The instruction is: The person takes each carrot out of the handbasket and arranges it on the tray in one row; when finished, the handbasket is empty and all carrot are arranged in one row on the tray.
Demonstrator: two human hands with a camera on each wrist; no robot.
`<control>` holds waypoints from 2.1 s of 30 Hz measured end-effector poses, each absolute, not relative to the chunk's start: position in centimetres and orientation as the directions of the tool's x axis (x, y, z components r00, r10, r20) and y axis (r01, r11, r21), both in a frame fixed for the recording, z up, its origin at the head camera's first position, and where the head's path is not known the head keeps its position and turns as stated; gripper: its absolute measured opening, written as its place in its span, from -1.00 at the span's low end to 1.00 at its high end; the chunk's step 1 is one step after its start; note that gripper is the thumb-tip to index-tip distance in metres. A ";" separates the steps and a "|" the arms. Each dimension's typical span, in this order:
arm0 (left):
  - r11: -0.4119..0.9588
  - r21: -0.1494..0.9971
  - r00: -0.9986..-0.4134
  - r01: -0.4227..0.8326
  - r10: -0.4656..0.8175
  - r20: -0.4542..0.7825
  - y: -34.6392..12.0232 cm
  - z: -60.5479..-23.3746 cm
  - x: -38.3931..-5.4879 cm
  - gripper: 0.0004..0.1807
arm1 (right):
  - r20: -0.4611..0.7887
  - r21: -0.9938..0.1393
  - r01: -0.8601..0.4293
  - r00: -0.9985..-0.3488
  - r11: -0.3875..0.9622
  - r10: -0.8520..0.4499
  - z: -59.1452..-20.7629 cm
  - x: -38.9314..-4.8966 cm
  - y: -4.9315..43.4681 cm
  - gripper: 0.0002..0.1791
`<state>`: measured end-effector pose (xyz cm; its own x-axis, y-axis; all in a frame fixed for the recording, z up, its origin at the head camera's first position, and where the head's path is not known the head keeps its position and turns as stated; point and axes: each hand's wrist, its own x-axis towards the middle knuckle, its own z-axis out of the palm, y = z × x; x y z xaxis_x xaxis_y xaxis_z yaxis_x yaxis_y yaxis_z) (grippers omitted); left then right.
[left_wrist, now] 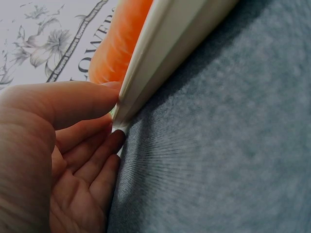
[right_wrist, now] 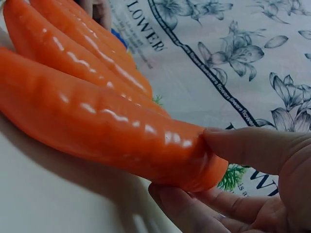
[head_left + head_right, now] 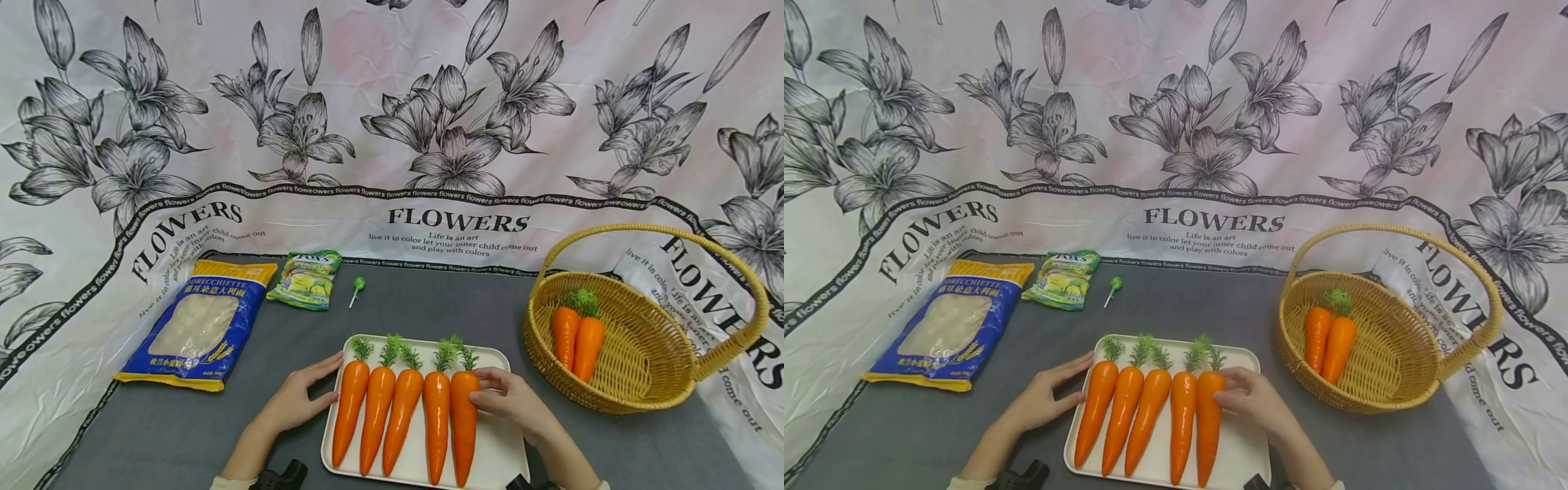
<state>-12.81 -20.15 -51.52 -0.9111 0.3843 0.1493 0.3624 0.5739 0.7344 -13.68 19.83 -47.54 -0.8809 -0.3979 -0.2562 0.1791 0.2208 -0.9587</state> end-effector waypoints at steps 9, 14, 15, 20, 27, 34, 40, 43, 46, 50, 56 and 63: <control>0.580 0.727 -0.910 0.368 0.385 0.154 -20.1 -51.6 -12.7 -0.39 | -0.269 -0.946 0.176 -0.896 0.274 -0.353 -47.7 -13.4 18.9 -0.34; 0.574 0.728 -0.907 0.375 0.388 0.161 -20.1 -51.5 -12.7 -0.39 | -0.262 -0.935 0.156 -0.908 0.317 -0.326 -47.7 -13.1 18.5 -0.33; 0.571 0.728 -0.906 0.378 0.390 0.164 -20.1 -51.5 -12.7 -0.39 | -0.263 -0.930 0.153 -0.912 0.334 -0.315 -47.7 -13.1 18.5 -0.33; 0.564 0.730 -0.901 0.385 0.399 0.167 -20.1 -51.3 -12.7 -0.39 | -0.273 -0.888 0.144 -0.930 0.437 -0.248 -47.7 -13.0 18.0 -0.32; 0.566 0.730 -0.902 0.383 0.400 0.164 -20.1 -51.3 -12.7 -0.39 | -0.241 -0.864 0.100 -0.943 0.494 -0.231 -47.2 -12.7 17.9 -0.34; 0.564 0.739 -0.907 0.369 0.392 0.153 -20.1 -51.2 -12.7 -0.39 | -0.190 -0.830 0.015 -0.947 0.557 -0.258 -46.7 -12.5 18.1 -0.36; 0.567 0.738 -0.908 0.367 0.391 0.151 -20.1 -51.2 -12.7 -0.39 | -0.189 -0.804 0.002 -0.949 0.595 -0.252 -46.2 -12.5 18.4 -0.34; 0.568 0.735 -0.907 0.370 0.392 0.154 -20.1 -51.3 -12.7 -0.39 | -0.190 -0.784 -0.010 -0.948 0.621 -0.256 -46.0 -12.4 18.7 -0.32; 0.568 0.735 -0.907 0.372 0.392 0.156 -20.1 -51.3 -12.7 -0.40 | -0.191 -0.769 -0.034 -0.941 0.638 -0.280 -45.9 -12.5 19.0 -0.32; 0.565 0.738 -0.907 0.369 0.392 0.154 -20.1 -51.2 -12.7 -0.39 | -0.198 -0.768 -0.049 -0.930 0.638 -0.310 -45.5 -12.5 19.5 -0.34; 0.565 0.735 -0.905 0.374 0.395 0.157 -20.2 -51.2 -12.7 -0.39 | -0.224 -0.763 -0.023 -0.928 0.646 -0.297 -44.7 -12.7 20.1 -0.37; 0.564 0.735 -0.904 0.377 0.397 0.159 -20.1 -51.2 -12.6 -0.40 | -0.202 -0.789 -0.031 -0.930 0.613 -0.308 -43.9 -12.7 21.1 -0.39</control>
<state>-12.60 -20.10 -51.17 -0.9039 0.3970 0.1589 0.3768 0.5638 0.7350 -12.74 21.05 -43.95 -0.9298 -0.3078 -0.2020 -0.0315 0.6130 -0.7894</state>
